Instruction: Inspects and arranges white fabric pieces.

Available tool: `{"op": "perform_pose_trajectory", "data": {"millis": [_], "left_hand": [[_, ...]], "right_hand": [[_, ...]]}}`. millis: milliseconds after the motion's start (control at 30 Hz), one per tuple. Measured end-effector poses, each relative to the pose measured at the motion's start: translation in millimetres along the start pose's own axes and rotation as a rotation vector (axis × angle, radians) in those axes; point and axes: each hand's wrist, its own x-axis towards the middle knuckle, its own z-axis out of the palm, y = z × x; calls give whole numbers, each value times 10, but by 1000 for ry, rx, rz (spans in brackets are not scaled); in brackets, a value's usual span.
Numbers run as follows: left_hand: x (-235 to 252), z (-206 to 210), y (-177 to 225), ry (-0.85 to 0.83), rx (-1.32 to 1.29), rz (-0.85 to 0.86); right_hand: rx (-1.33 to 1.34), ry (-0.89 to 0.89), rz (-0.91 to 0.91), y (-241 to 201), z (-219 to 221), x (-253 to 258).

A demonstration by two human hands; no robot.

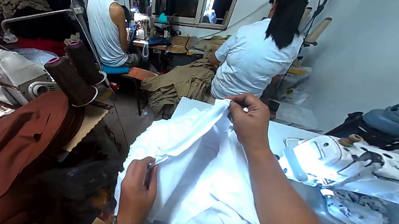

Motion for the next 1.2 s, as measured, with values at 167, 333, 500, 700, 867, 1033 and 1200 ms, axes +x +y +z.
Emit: {"op": "perform_pose_trajectory", "data": {"millis": [167, 333, 500, 700, 867, 1033, 1200], "left_hand": [[71, -28, -44, 18, 69, 21], [154, -87, -35, -104, 29, -66], [242, -135, 97, -122, 34, -36], [335, -124, 312, -243, 85, -129], [312, -114, 294, -253, -220, -232], [396, -331, 278, -586, -822, 154], [577, -166, 522, -875, -1017, 476]], "right_hand": [[-17, 69, -23, -91, -54, -83], [-55, 91, -104, -175, -96, -153], [-57, 92, -135, -216, -177, -228], [-53, 82, -149, -209, -167, -277], [22, 67, -63, -166, -239, -271], [596, -81, -104, 121, -469, -216], [872, -355, -215, 166, -540, -239]]}}
